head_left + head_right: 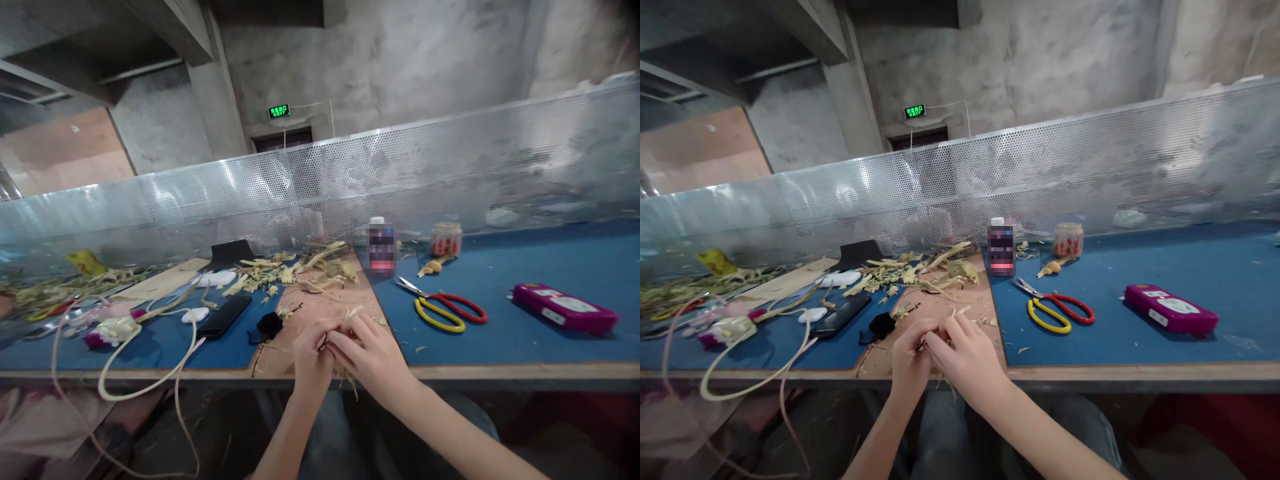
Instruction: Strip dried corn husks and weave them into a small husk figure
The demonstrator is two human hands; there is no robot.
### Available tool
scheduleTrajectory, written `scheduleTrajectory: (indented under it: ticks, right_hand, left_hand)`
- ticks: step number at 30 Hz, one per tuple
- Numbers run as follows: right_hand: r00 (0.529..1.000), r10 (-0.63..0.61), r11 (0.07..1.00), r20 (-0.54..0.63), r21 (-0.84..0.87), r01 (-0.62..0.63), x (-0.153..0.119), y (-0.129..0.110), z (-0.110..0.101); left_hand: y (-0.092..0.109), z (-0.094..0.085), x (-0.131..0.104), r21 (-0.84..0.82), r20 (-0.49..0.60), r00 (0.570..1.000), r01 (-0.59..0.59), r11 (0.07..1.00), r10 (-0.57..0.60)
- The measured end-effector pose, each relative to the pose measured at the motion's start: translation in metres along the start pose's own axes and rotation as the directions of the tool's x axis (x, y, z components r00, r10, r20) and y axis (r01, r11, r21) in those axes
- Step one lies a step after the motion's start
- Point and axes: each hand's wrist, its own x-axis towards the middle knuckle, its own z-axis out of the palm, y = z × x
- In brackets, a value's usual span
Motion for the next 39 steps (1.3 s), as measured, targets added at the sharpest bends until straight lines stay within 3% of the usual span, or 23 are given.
scheduleTrajectory:
  ticks: [5, 10, 14, 18, 26, 34, 39]
  right_hand:
    - [1.000, -0.022, 0.994, -0.021, 0.102, 0.024, 0.001, 0.001, 0.001]
    - [0.965, 0.257, 0.890, -0.047, 0.400, -0.217, -0.002, 0.014, -0.004]
    - [0.964, 0.266, 0.866, 0.008, 0.437, -0.243, -0.005, 0.017, -0.006]
    - [0.953, 0.301, 0.842, -0.021, 0.476, -0.255, -0.002, 0.015, -0.002]
    - [0.939, 0.345, 0.806, -0.005, 0.515, -0.293, 0.001, 0.023, 0.005]
    - [0.986, 0.165, 0.903, -0.018, 0.404, -0.144, -0.001, 0.030, 0.003]
    - [0.992, 0.123, 0.926, -0.025, 0.361, -0.106, 0.000, 0.035, 0.003]
  left_hand:
    - [-0.001, 0.001, -0.003, 0.082, -0.021, 0.999, 0.026, 0.996, -0.024]
    - [0.001, 0.003, -0.003, 0.128, -0.026, 0.999, 0.035, 0.991, -0.032]
    - [0.003, 0.007, -0.002, 0.146, -0.058, 0.998, 0.007, 0.989, 0.001]
    - [0.003, 0.007, -0.003, 0.175, -0.045, 0.999, -0.006, 0.985, 0.014]
    - [0.001, 0.012, -0.008, 0.082, -0.073, 0.992, 0.109, 0.991, -0.103]
    - [0.002, 0.016, -0.006, -0.073, -0.107, 0.977, 0.177, 0.981, -0.185]
    - [0.007, 0.015, -0.001, -0.180, -0.122, 0.956, 0.242, 0.954, -0.266]
